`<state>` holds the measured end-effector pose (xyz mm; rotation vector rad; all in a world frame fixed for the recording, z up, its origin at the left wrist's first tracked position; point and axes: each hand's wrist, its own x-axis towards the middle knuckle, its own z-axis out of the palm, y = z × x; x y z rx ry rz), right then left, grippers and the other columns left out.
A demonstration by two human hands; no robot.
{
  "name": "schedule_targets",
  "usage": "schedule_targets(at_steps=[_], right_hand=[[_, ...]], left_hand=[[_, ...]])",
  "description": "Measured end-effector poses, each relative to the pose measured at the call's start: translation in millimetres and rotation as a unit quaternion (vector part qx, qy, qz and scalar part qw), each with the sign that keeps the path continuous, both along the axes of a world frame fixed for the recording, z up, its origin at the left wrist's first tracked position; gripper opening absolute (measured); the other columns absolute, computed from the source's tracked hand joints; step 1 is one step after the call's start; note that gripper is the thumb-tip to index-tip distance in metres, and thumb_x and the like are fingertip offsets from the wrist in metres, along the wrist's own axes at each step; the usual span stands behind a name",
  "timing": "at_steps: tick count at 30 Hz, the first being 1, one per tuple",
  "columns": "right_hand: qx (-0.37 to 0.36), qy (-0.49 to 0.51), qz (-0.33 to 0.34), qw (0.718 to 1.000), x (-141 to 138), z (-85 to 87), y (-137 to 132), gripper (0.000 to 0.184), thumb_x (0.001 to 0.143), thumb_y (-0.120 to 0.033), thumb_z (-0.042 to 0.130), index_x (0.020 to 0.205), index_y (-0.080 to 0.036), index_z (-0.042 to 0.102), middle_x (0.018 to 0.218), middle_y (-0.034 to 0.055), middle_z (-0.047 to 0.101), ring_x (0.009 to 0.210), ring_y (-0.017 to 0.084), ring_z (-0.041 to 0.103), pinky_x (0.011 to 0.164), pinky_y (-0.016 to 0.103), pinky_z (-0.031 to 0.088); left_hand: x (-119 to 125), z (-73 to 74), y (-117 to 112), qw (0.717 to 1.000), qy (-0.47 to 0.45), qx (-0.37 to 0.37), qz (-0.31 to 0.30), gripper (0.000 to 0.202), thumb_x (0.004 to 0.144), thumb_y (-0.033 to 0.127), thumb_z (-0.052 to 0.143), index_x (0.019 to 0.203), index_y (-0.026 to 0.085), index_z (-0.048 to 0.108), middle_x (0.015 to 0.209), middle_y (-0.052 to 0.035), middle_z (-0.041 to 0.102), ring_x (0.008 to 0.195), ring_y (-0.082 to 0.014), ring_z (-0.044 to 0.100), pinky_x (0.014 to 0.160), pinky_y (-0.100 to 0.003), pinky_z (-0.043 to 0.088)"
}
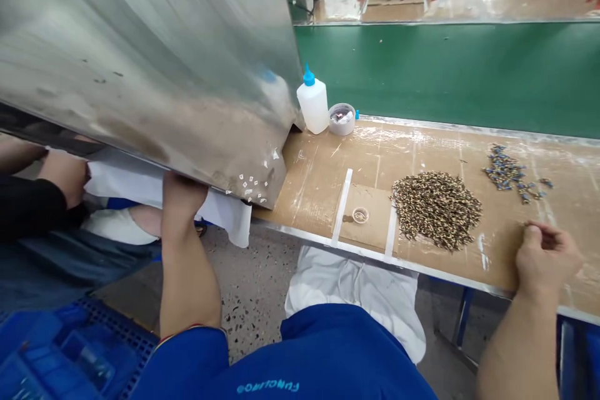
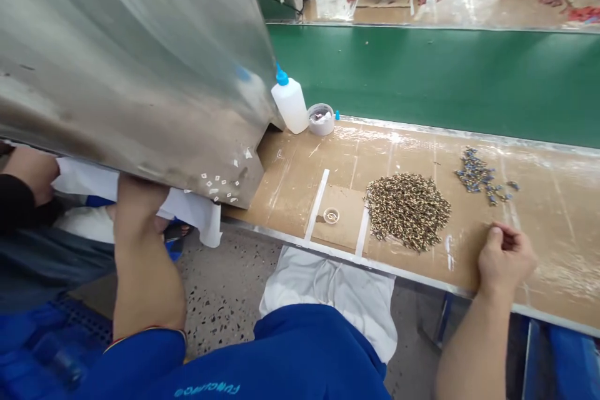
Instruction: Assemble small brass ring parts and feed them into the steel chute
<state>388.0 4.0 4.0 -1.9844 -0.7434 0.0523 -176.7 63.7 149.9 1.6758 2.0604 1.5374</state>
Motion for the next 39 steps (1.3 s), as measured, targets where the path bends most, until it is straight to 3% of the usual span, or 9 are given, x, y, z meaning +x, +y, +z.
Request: schedule_targets(at_steps=[3, 8, 12, 19, 25, 31, 35, 37, 39], right_hand=[[-0.004, -0.002, -0.009, 1.000, -4.9, 4.2, 2.7, 0.011, 0.052, -0.040, 0.055, 0.057, -0.031, 0.050, 0.055, 0.0055, 0.053, 0.053, 0.028, 0.053, 0.071, 0.056, 0.051], [-0.005, -0.021, -0.015, 1.000, -8.8, 5.4, 0.9, 0.018, 0.056, -0.044, 0.060, 0.052, -0.033, 0.046, 0.053, 0.0066, 0.053, 0.057, 0.035, 0.060, 0.075, 0.063, 0.051], [-0.008, -0.037, 0.006, 0.999, -12.3, 7.2, -1.8, 0.024, 0.059, -0.044, 0.063, 0.050, -0.034, 0.043, 0.054, 0.0089, 0.055, 0.066, 0.040, 0.066, 0.076, 0.064, 0.051], [0.006, -0.042, 0.003, 0.999, -11.7, 6.0, 1.2, 0.020, 0.056, -0.048, 0.060, 0.056, -0.033, 0.047, 0.061, 0.0120, 0.060, 0.074, 0.040, 0.067, 0.075, 0.062, 0.052], [-0.014, -0.026, 0.013, 0.999, -5.0, 1.2, -2.7, 0.021, 0.062, -0.047, 0.056, 0.068, -0.028, 0.050, 0.072, 0.0128, 0.062, 0.081, 0.036, 0.067, 0.079, 0.058, 0.053], [0.023, 0.014, 0.019, 0.999, -4.8, 4.2, -1.9, 0.014, 0.067, -0.035, 0.057, 0.074, -0.023, 0.053, 0.078, 0.0104, 0.063, 0.081, 0.029, 0.067, 0.082, 0.049, 0.054], [0.111, 0.058, -0.012, 0.992, -34.5, 10.1, -5.3, 0.012, 0.075, -0.033, 0.058, 0.078, -0.023, 0.055, 0.075, 0.0055, 0.062, 0.070, 0.020, 0.065, 0.074, 0.039, 0.055], [0.135, 0.063, 0.039, 0.988, -65.7, 15.2, -12.4, 0.014, 0.080, -0.036, 0.060, 0.081, -0.022, 0.058, 0.073, 0.0031, 0.063, 0.067, 0.018, 0.064, 0.070, 0.036, 0.055], [0.127, 0.061, 0.148, 0.979, -102.4, 20.5, -21.2, 0.016, 0.085, -0.037, 0.062, 0.088, -0.021, 0.062, 0.077, 0.0034, 0.067, 0.070, 0.018, 0.066, 0.069, 0.034, 0.055]], left_hand=[[-16.7, -2.2, -23.1, 0.994, -0.098, -0.035, 0.027, 0.016, 0.068, -0.001, 0.075, 0.061, 0.009, 0.064, 0.047, 0.0060, 0.060, 0.044, -0.0080, 0.054, 0.042, -0.016, 0.046], [4.8, -1.0, -77.5, 0.971, -0.225, 0.072, -0.023, 0.025, 0.065, 0.016, 0.087, 0.083, 0.010, 0.072, 0.068, -0.0012, 0.076, 0.055, -0.0114, 0.069, 0.050, -0.018, 0.059], [31.2, -16.2, -94.8, 0.943, -0.317, 0.023, -0.099, 0.032, 0.067, 0.031, 0.091, 0.082, 0.013, 0.069, 0.068, -0.0023, 0.076, 0.052, -0.0109, 0.069, 0.049, -0.017, 0.059], [63.5, -64.6, -76.5, 0.829, -0.464, -0.116, -0.290, 0.040, 0.073, 0.047, 0.086, 0.077, 0.018, 0.059, 0.054, 0.0012, 0.068, 0.040, -0.0118, 0.061, 0.031, -0.015, 0.043], [96.3, -96.8, -64.1, 0.741, -0.535, -0.185, -0.361, 0.046, 0.073, 0.056, 0.083, 0.074, 0.020, 0.056, 0.062, -0.0007, 0.072, 0.042, -0.0126, 0.062, 0.031, -0.016, 0.038], [125.1, -117.7, -53.9, 0.710, -0.538, -0.232, -0.391, 0.037, 0.072, 0.043, 0.088, 0.081, 0.015, 0.066, 0.076, -0.0064, 0.077, 0.062, -0.0157, 0.073, 0.049, -0.019, 0.055], [141.8, -126.9, -51.7, 0.711, -0.508, -0.277, -0.398, 0.039, 0.074, 0.044, 0.086, 0.084, 0.011, 0.066, 0.080, -0.0099, 0.078, 0.067, -0.0175, 0.076, 0.054, -0.019, 0.058], [147.1, -129.9, -51.6, 0.712, -0.487, -0.300, -0.407, 0.040, 0.075, 0.045, 0.084, 0.086, 0.011, 0.066, 0.082, -0.0113, 0.078, 0.068, -0.0183, 0.076, 0.053, -0.020, 0.057], [151.3, -132.1, -51.3, 0.716, -0.467, -0.312, -0.415, 0.039, 0.076, 0.044, 0.083, 0.086, 0.010, 0.066, 0.085, -0.0120, 0.078, 0.069, -0.0184, 0.076, 0.054, -0.020, 0.058]])
